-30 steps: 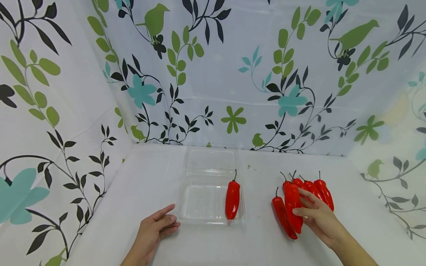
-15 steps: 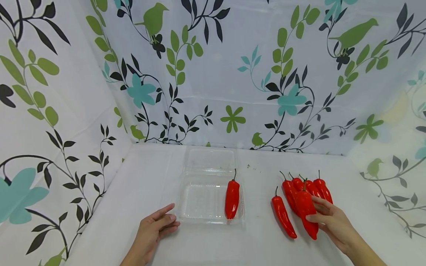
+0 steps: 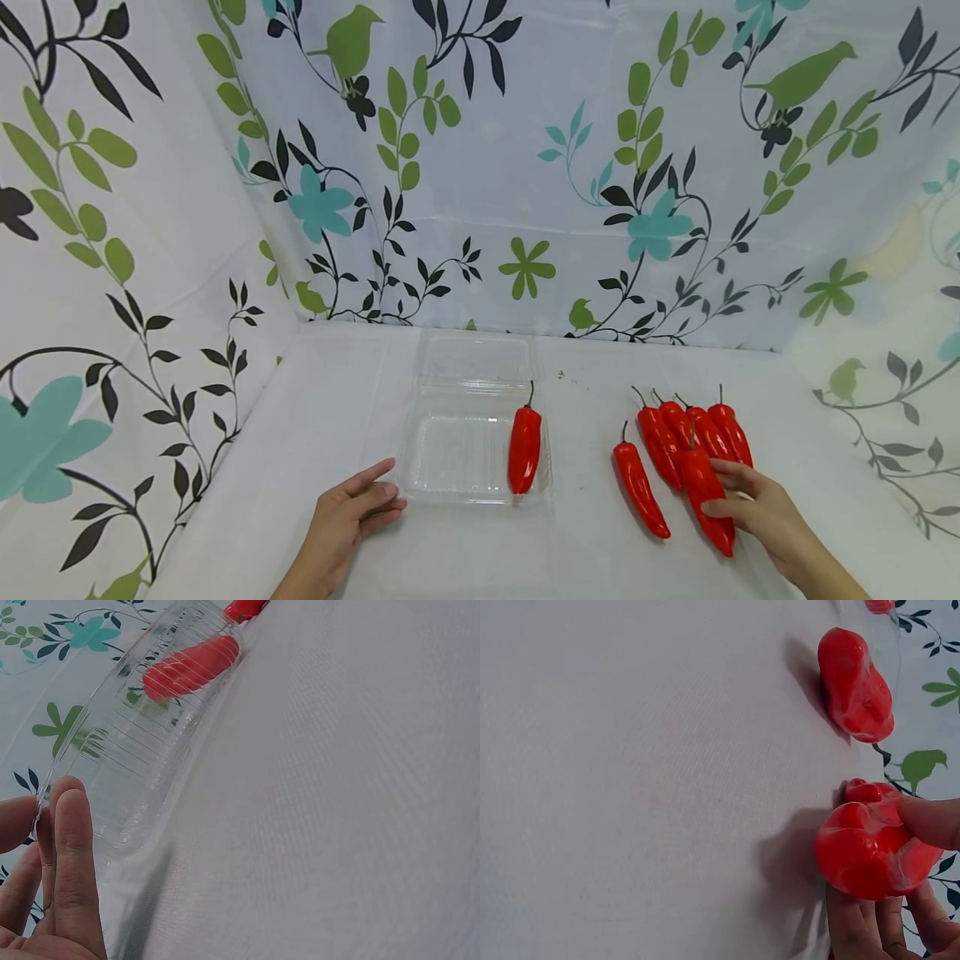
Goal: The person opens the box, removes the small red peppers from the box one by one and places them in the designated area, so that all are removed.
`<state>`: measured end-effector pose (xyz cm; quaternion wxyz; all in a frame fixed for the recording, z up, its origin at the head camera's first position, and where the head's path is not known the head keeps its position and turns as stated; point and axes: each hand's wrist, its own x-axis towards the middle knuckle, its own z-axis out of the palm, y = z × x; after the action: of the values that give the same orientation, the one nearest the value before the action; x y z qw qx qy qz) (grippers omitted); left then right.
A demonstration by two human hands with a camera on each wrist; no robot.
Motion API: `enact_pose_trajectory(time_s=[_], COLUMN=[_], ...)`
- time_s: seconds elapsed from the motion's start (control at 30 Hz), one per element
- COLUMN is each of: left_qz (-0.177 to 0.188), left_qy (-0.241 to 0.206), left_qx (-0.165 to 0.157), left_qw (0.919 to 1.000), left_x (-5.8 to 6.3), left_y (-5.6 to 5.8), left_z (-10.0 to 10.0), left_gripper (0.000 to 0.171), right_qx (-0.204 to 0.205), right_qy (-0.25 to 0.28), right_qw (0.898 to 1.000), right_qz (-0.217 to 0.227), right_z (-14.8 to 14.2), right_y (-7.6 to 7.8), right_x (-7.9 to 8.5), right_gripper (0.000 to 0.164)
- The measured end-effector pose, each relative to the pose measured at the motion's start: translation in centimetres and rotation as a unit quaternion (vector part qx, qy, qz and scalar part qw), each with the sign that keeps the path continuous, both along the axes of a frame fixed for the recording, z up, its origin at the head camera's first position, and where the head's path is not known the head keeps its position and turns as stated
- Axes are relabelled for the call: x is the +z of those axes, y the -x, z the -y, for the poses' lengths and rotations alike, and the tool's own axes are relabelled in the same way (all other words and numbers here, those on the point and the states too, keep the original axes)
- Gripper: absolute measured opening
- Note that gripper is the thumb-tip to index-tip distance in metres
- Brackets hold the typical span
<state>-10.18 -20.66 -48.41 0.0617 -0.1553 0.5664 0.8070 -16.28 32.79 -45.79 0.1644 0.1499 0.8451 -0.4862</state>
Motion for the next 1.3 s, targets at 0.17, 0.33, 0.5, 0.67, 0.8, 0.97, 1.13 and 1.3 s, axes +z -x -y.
enact_pose_trajectory(time_s=[0.17, 0.33, 0.5, 0.67, 0.8, 0.97, 1.13, 1.3], left_qz=[0.001, 0.0, -0.004, -0.004, -0.002, -0.002, -0.002, 0.0], left_qy=[0.0, 0.001, 0.002, 0.002, -0.001, -0.002, -0.003, -0.005], left_qx=[0.001, 0.005, 0.003, 0.002, 0.004, 0.004, 0.004, 0.003], left_qw=[1.0, 1.0, 1.0, 1.0, 1.0, 1.0, 1.0, 1.0], left_x=[0.0, 0.0, -0.1, -0.1, -0.1, -0.2, -0.2, -0.2], left_y=[0.0, 0.1, 0.1, 0.0, 0.0, -0.1, -0.1, -0.1], left_z=[0.0, 0.0, 0.0, 0.0, 0.0, 0.0, 0.0, 0.0], left_gripper=[0.055, 0.054, 0.054, 0.054, 0.054, 0.054, 0.054, 0.054], right_qx=[-0.001, 0.0, 0.013, 0.029, 0.033, 0.033, 0.035, 0.024], right_qy=[-0.006, -0.009, -0.029, -0.055, -0.071, -0.079, -0.088, -0.108], right_qw=[1.0, 1.0, 0.999, 0.998, 0.997, 0.996, 0.995, 0.993], right_qz=[0.001, 0.003, -0.006, -0.013, -0.013, -0.009, -0.014, -0.035], right_z=[-0.4, -0.5, -0.5, -0.1, 0.3, 0.4, 0.4, 0.6], right_y=[-0.1, -0.1, -0.1, -0.1, 0.0, 0.0, -0.1, -0.2], right_x=[-0.3, -0.5, -0.7, -0.9, -0.9, -0.8, -0.7, 0.1], right_gripper=[0.088, 0.089, 0.088, 0.084, 0.082, 0.08, 0.08, 0.077])
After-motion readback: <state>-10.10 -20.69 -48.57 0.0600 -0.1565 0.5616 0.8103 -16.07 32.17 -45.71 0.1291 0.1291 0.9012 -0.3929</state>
